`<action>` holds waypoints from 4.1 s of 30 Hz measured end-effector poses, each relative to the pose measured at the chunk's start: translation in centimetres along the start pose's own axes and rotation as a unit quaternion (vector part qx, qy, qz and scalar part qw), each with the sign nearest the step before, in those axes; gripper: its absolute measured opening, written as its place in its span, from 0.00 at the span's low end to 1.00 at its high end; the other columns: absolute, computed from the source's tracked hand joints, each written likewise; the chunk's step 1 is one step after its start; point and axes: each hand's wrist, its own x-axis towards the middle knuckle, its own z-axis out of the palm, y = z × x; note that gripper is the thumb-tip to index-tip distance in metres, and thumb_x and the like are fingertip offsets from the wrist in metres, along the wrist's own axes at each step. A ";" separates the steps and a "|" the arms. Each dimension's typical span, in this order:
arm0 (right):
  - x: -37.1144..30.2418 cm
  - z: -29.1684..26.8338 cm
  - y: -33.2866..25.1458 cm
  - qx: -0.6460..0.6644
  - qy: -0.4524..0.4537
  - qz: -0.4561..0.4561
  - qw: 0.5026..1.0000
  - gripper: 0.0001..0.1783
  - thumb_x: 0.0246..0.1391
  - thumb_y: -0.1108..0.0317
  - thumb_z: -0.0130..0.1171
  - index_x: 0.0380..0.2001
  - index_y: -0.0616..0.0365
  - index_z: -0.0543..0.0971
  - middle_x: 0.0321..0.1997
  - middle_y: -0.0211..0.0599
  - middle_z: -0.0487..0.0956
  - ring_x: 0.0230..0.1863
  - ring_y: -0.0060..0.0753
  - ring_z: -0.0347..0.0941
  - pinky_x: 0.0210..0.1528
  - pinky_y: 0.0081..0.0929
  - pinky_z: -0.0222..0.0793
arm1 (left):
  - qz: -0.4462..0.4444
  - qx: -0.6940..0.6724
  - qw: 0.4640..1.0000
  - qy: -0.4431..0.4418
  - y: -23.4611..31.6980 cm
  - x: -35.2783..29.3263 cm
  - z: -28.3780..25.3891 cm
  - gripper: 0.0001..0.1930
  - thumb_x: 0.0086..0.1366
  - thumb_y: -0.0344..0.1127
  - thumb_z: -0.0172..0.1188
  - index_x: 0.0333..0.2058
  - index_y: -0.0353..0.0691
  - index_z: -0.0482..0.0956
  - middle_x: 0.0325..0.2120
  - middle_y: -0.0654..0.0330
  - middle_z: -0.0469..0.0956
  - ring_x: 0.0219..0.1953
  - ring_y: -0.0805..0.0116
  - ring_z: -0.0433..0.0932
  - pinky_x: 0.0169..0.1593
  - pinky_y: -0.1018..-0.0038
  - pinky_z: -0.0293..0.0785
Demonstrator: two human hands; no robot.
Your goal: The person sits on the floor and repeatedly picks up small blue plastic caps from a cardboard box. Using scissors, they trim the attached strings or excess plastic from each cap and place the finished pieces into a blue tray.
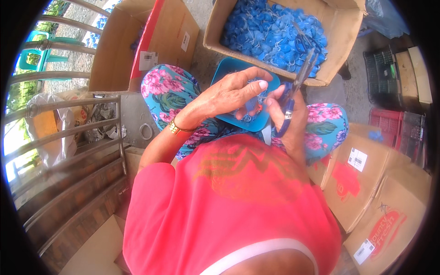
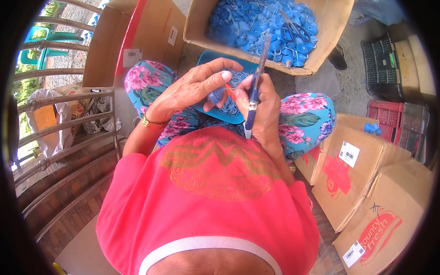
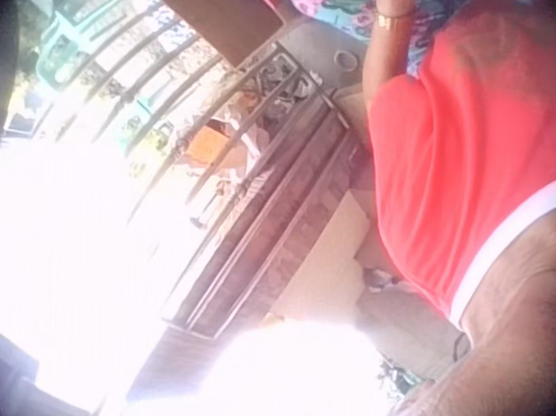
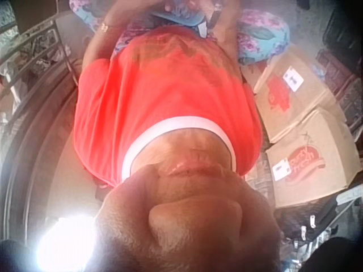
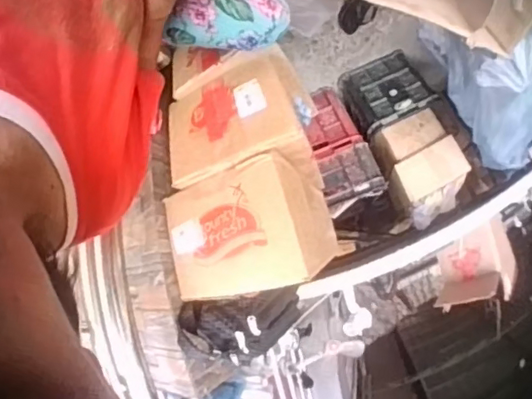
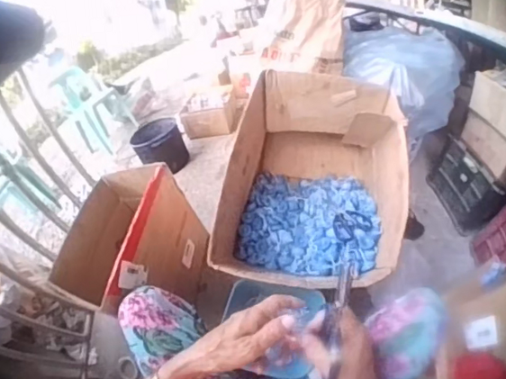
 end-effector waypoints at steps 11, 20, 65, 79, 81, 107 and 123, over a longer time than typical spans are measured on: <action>0.6 -1.1 -0.4 -0.005 0.022 -0.025 0.999 0.10 0.50 0.75 0.62 0.35 0.58 0.71 0.27 0.28 0.74 0.28 0.15 0.70 0.29 0.16 0.66 | 0.193 -0.159 0.963 -0.096 -3.0 0.8 0.4 0.17 0.69 0.44 0.49 0.47 0.36 0.72 0.33 0.60 0.75 0.34 0.74 0.71 0.36 0.77 0.69; -1.2 -2.6 -1.1 -0.061 -0.052 -0.039 0.996 0.18 0.49 0.58 0.64 0.33 0.60 0.71 0.24 0.33 0.72 0.26 0.25 0.68 0.29 0.26 0.66 | 0.152 -0.317 0.935 -0.039 -2.7 0.4 -0.7 0.28 0.68 0.47 0.47 0.54 0.23 0.67 0.44 0.55 0.74 0.24 0.75 0.68 0.43 0.75 0.72; -2.9 -1.8 1.2 0.044 -0.183 0.117 0.975 0.24 0.55 0.47 0.60 0.24 0.60 0.74 0.15 0.26 0.69 0.15 0.16 0.65 0.16 0.18 0.60 | -0.008 0.008 1.000 0.002 -5.8 0.3 -0.3 0.27 0.65 0.43 0.50 0.57 0.28 0.65 0.38 0.44 0.79 0.20 0.63 0.75 0.23 0.73 0.67; -1.8 -3.2 1.1 0.074 -0.138 0.117 0.981 0.22 0.59 0.49 0.54 0.26 0.60 0.74 0.17 0.26 0.70 0.17 0.16 0.66 0.19 0.17 0.62 | -0.016 0.603 0.554 0.574 0.5 -5.3 -10.8 0.17 0.63 0.40 0.56 0.46 0.37 0.76 0.42 0.44 0.76 0.44 0.51 0.76 0.48 0.61 0.71; -1.7 -3.0 0.9 0.059 -0.149 0.129 0.979 0.22 0.60 0.49 0.51 0.26 0.59 0.72 0.19 0.27 0.69 0.19 0.18 0.65 0.22 0.18 0.59 | 0.020 0.599 0.565 0.567 2.6 -5.6 -9.3 0.18 0.62 0.38 0.54 0.50 0.39 0.74 0.51 0.39 0.69 0.51 0.44 0.70 0.53 0.50 0.64; -1.0 -2.5 3.2 -0.002 -0.163 0.162 0.973 0.20 0.58 0.52 0.57 0.28 0.61 0.76 0.15 0.28 0.71 0.15 0.18 0.67 0.17 0.19 0.62 | 0.470 0.269 0.829 -0.137 12.1 -1.8 7.4 0.14 0.49 0.39 0.58 0.30 0.35 0.80 0.27 0.46 0.78 0.31 0.53 0.79 0.35 0.61 0.77; 0.0 -1.5 1.7 -0.061 -0.112 0.162 0.979 0.25 0.54 0.49 0.62 0.23 0.63 0.73 0.14 0.31 0.69 0.16 0.21 0.69 0.19 0.25 0.65 | 0.072 0.455 0.828 0.321 -4.5 23.9 -11.7 0.12 0.56 0.35 0.54 0.37 0.48 0.83 0.34 0.47 0.81 0.38 0.49 0.80 0.45 0.61 0.76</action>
